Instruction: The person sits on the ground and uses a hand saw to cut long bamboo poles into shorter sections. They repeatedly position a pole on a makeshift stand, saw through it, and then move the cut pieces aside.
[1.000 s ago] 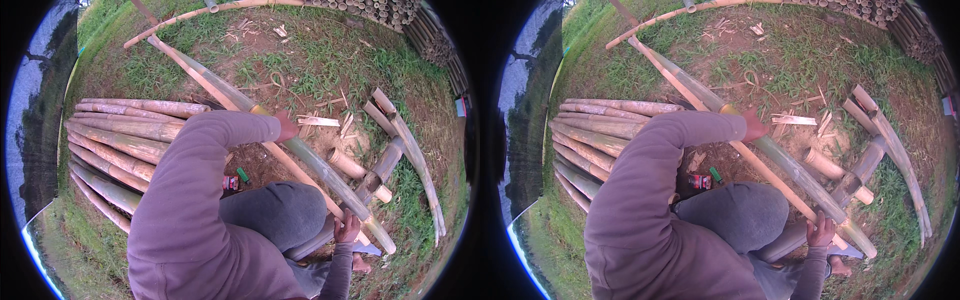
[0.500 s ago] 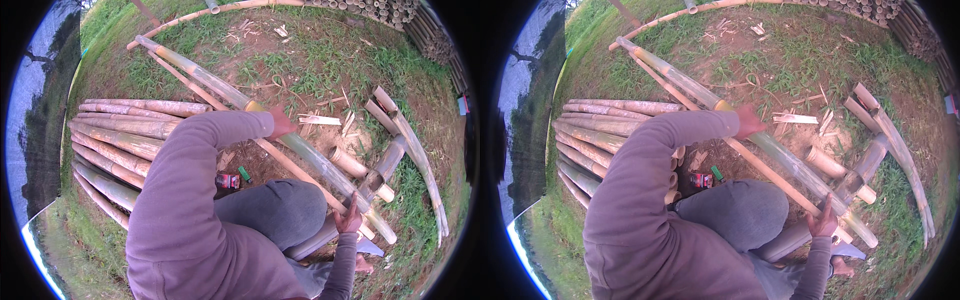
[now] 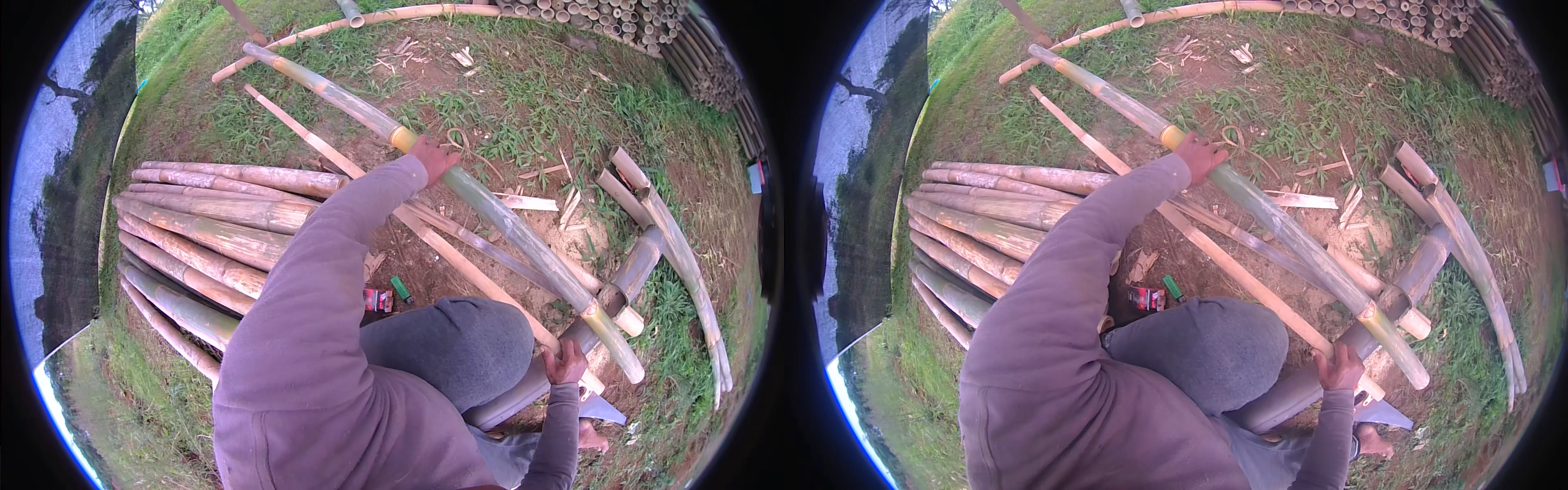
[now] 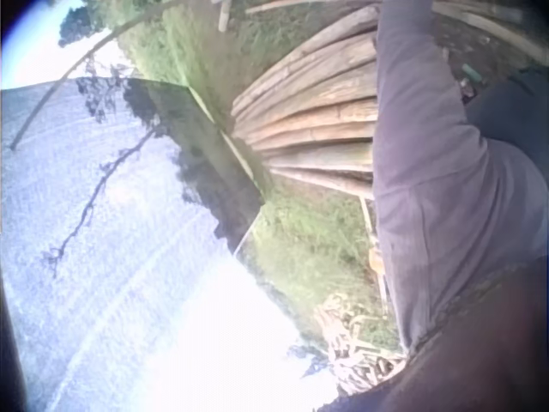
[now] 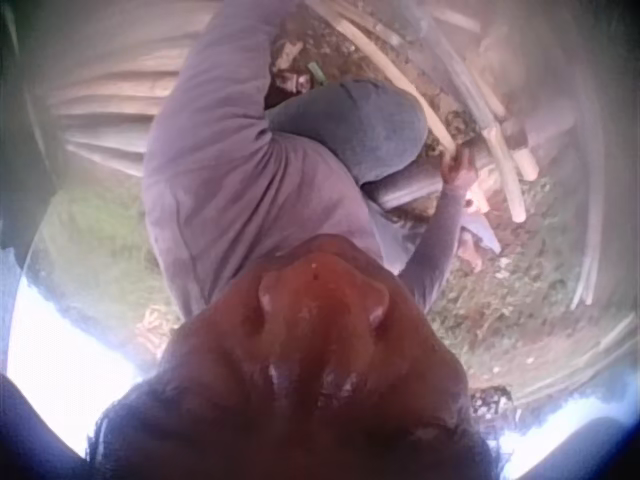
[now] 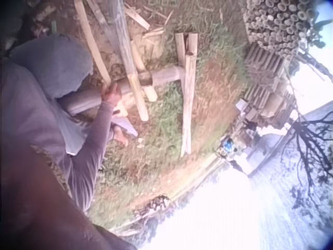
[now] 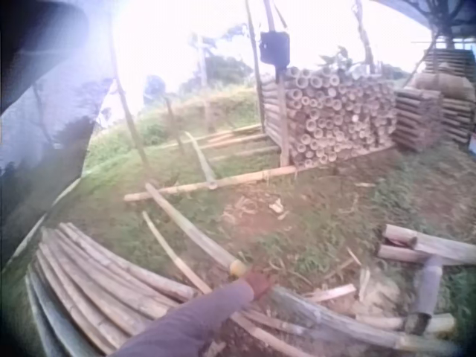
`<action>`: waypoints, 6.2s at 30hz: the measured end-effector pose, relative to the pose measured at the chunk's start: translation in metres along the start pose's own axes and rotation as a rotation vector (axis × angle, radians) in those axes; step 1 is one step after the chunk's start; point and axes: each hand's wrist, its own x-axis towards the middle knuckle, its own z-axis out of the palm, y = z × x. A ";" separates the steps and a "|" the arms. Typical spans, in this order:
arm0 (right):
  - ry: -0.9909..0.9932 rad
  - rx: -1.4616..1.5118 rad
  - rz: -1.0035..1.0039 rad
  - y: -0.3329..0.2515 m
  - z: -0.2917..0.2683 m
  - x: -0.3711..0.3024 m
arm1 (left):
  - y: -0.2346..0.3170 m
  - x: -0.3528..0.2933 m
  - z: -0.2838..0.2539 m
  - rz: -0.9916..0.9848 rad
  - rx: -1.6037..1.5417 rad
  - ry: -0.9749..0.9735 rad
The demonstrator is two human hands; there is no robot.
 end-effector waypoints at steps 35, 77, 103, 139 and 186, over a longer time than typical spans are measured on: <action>0.203 0.139 -0.027 -0.126 0.051 0.086 | 0.029 -0.039 -0.053 -0.336 -0.462 0.047; 0.233 0.085 -0.053 -0.156 0.067 0.122 | 0.023 -0.039 -0.053 -0.261 -0.407 0.026; 0.509 -0.046 0.012 -0.070 0.047 0.151 | 0.053 -0.021 -0.047 0.033 -0.232 0.140; 0.497 -0.100 0.050 -0.024 0.051 0.174 | 0.102 0.023 -0.020 0.084 0.096 0.246; 1.129 0.655 0.758 -0.044 0.003 -0.095 | 0.102 0.035 -0.010 0.076 0.266 0.205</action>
